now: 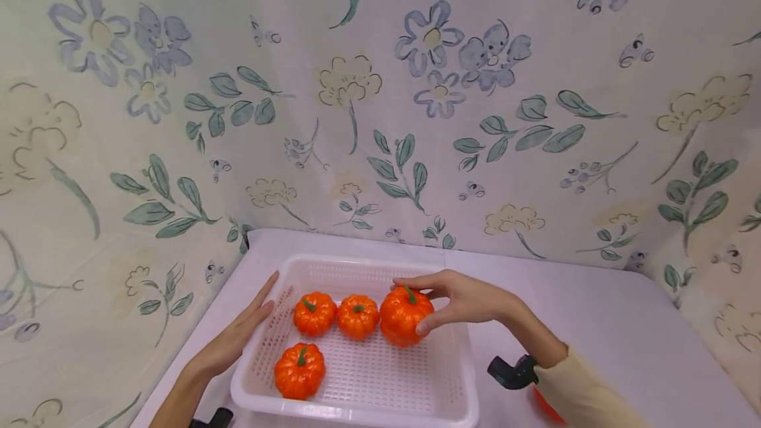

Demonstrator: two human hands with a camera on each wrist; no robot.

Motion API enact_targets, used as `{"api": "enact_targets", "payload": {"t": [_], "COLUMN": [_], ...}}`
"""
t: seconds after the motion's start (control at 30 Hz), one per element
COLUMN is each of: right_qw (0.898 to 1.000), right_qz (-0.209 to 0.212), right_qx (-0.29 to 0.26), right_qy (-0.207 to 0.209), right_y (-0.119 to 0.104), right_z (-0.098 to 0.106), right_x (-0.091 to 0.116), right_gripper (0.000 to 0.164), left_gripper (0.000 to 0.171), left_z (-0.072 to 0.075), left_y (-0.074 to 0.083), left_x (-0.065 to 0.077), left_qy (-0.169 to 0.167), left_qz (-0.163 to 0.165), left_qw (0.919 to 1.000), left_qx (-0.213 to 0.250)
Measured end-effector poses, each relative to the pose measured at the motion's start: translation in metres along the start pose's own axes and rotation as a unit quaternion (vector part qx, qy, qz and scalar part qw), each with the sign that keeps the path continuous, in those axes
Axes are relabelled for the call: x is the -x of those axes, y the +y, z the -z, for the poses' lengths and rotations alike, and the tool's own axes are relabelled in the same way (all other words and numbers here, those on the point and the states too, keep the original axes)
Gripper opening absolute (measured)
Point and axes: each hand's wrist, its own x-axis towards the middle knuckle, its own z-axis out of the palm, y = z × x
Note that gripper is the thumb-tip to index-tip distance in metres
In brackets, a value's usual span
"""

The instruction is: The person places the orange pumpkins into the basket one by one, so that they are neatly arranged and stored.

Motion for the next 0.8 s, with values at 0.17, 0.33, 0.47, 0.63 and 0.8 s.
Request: {"api": "enact_targets", "payload": {"t": [0.17,0.33,0.47,0.63,0.8], "right_qw": [0.999,0.998,0.996,0.991,0.988], "right_qz": [0.012,0.008,0.016,0.025,0.016], "right_qx": [-0.004,-0.019,-0.005,0.025,0.039], "right_qy": [-0.032,-0.067,-0.091,-0.128,-0.151], "right_y": [-0.005,-0.007,-0.011,-0.019,-0.022], "right_z": [-0.003,-0.010,-0.018,-0.031,-0.044], "right_x": [-0.020,-0.039,-0.054,-0.073,-0.089], "right_gripper": [0.070,0.070,0.069,0.072,0.073], "left_gripper": [0.060,0.060,0.060,0.060,0.060], "left_z": [0.001,0.001,0.001,0.002,0.001], "left_y": [-0.001,0.000,0.000,-0.001,-0.001], "left_x": [0.000,0.000,0.000,0.000,-0.001], "left_qy": [-0.001,0.003,0.004,0.008,0.006], "left_qz": [-0.004,0.000,0.001,0.004,0.002], "left_qw": [1.0000,1.0000,1.0000,1.0000,1.0000], "left_qx": [0.003,0.003,-0.001,-0.003,-0.002]}}
